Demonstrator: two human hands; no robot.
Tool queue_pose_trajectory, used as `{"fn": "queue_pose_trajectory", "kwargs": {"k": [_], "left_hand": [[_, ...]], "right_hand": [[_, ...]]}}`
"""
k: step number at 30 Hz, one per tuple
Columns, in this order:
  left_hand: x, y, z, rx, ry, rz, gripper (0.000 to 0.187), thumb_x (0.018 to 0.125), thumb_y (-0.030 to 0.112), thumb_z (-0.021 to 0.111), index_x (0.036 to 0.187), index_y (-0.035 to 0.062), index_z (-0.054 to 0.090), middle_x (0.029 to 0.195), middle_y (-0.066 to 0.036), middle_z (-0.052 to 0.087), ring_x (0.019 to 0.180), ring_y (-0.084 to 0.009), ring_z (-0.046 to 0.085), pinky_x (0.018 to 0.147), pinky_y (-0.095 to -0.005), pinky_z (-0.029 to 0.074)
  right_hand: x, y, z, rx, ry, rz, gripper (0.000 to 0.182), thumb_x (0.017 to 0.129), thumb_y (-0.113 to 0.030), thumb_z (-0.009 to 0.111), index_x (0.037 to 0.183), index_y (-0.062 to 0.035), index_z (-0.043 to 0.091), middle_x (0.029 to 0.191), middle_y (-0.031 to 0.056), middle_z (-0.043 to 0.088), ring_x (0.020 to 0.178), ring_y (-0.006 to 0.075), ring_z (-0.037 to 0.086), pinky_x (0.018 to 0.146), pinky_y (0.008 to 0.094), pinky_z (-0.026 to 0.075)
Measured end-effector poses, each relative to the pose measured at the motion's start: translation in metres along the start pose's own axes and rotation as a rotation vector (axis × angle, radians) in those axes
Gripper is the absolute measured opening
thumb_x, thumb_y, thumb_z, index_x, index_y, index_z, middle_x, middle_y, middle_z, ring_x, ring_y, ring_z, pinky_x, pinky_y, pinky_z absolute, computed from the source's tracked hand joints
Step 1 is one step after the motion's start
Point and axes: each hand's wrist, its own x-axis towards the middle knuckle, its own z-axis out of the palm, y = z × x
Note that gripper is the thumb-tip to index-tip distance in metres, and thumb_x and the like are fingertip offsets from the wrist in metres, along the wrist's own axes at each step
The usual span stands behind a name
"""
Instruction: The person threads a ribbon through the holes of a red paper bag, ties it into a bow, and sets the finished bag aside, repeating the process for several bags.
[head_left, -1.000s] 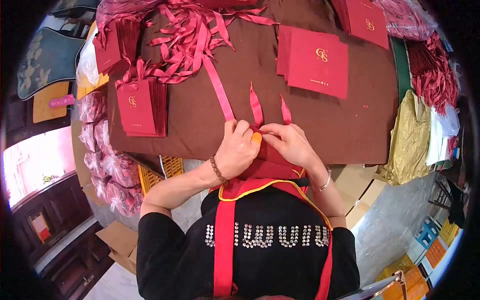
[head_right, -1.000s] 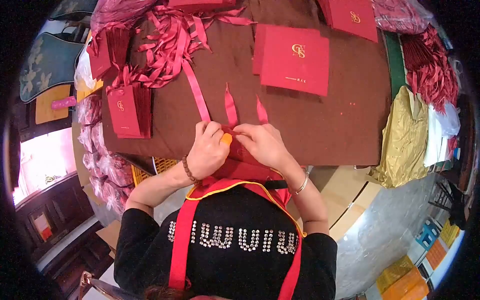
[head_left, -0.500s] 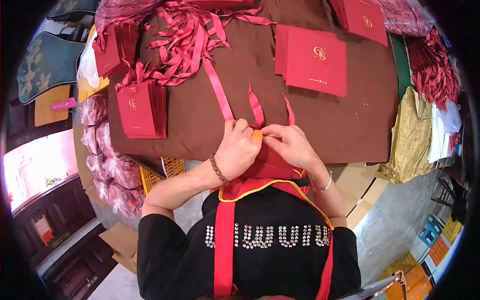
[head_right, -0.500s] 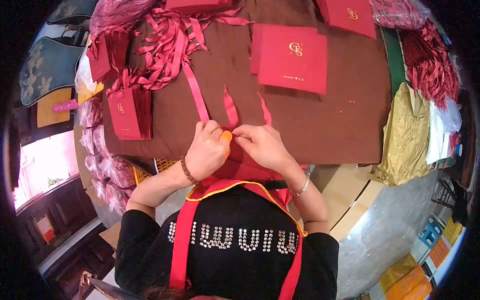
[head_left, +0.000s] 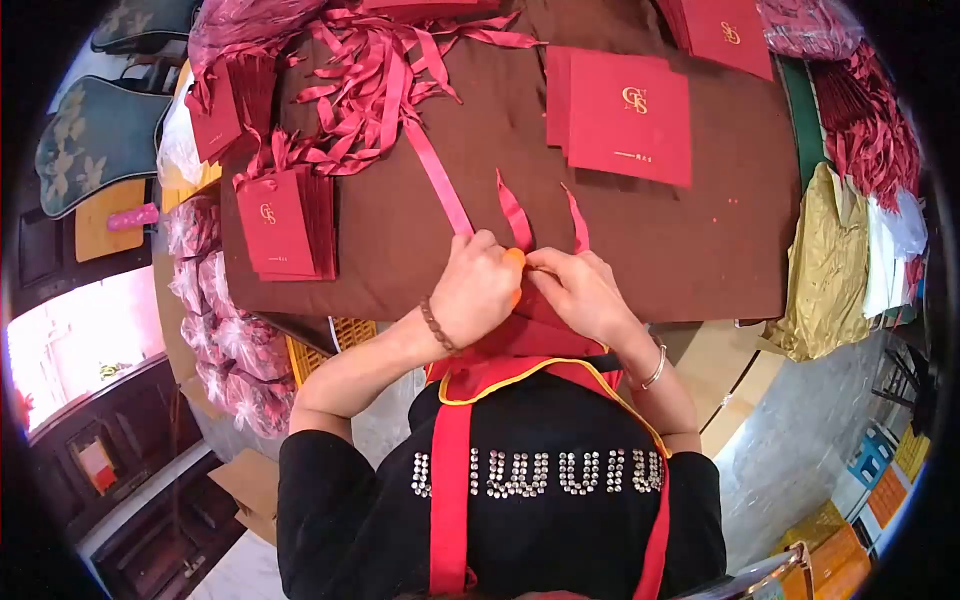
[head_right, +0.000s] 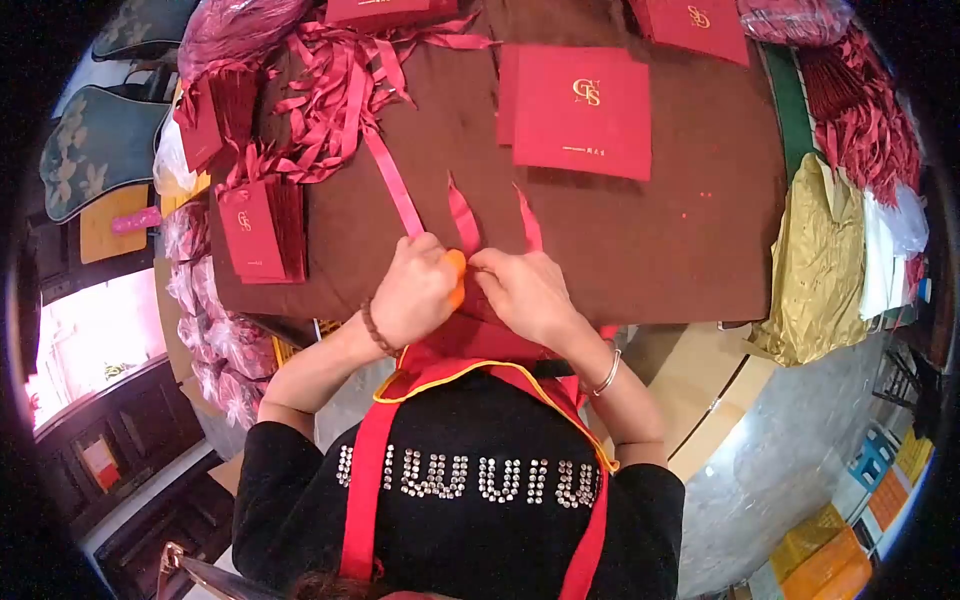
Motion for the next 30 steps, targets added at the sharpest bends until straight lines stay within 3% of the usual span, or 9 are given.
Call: {"fn": "queue_pose_trajectory", "kwargs": {"k": [3,6,8,11,14,30], "left_hand": [[0.0,0.008,0.008,0.162,0.074,0.087,0.009,0.065,0.007,0.062,0.071,0.0017,0.058,0.073,-0.012,0.058,0.083,-0.0279,0.053,0.074,-0.0395,0.04],[-0.003,0.008,0.008,0.229,0.194,0.149,0.01,0.066,0.007,0.062,0.073,0.0011,0.059,0.075,-0.011,0.058,0.085,-0.0278,0.053,0.077,-0.0391,0.039],[-0.005,0.006,0.006,0.263,0.151,0.154,0.009,0.068,0.008,0.063,0.076,0.0025,0.061,0.076,-0.01,0.058,0.085,-0.0262,0.053,0.079,-0.0389,0.038],[-0.009,-0.007,0.006,0.109,0.15,-0.016,0.007,0.071,0.009,0.066,0.077,0.0059,0.062,0.074,-0.009,0.06,0.075,-0.0265,0.057,0.075,-0.0395,0.04],[-0.011,-0.008,0.002,-0.016,0.213,-0.06,0.008,0.07,0.007,0.066,0.078,0.0061,0.062,0.071,-0.009,0.06,0.073,-0.0281,0.057,0.072,-0.0388,0.041],[-0.008,0.004,0.01,0.027,0.225,0.029,0.012,0.068,0.006,0.066,0.08,0.0035,0.064,0.079,-0.011,0.062,0.08,-0.0276,0.056,0.074,-0.0383,0.04]], "right_hand": [[0.002,-0.005,-0.005,-0.022,-0.086,0.118,0.02,0.085,-0.015,0.055,0.1,-0.0035,0.062,0.084,0.0156,0.066,0.079,0.032,0.064,0.071,0.037,0.049],[0.001,0.004,-0.003,0.09,-0.037,0.11,0.022,0.085,-0.016,0.055,0.103,-0.0035,0.061,0.09,0.0158,0.066,0.085,0.0314,0.063,0.075,0.0362,0.049],[0.004,0.005,-0.006,0.106,-0.063,0.129,0.023,0.086,-0.016,0.055,0.104,-0.0035,0.061,0.091,0.0159,0.066,0.087,0.0302,0.063,0.077,0.0354,0.048],[0.006,0.007,-0.009,0.138,-0.095,0.16,0.025,0.086,-0.017,0.056,0.106,-0.0038,0.061,0.091,0.0157,0.066,0.087,0.0278,0.064,0.078,0.034,0.048],[0.007,0.006,-0.011,0.156,-0.114,0.18,0.025,0.086,-0.017,0.056,0.107,-0.0043,0.062,0.089,0.0154,0.066,0.085,0.0258,0.065,0.077,0.0329,0.048],[0.004,0.003,-0.01,0.125,-0.094,0.167,0.025,0.086,-0.018,0.056,0.106,-0.005,0.062,0.091,0.0156,0.066,0.086,0.0287,0.064,0.078,0.0354,0.048]]}}
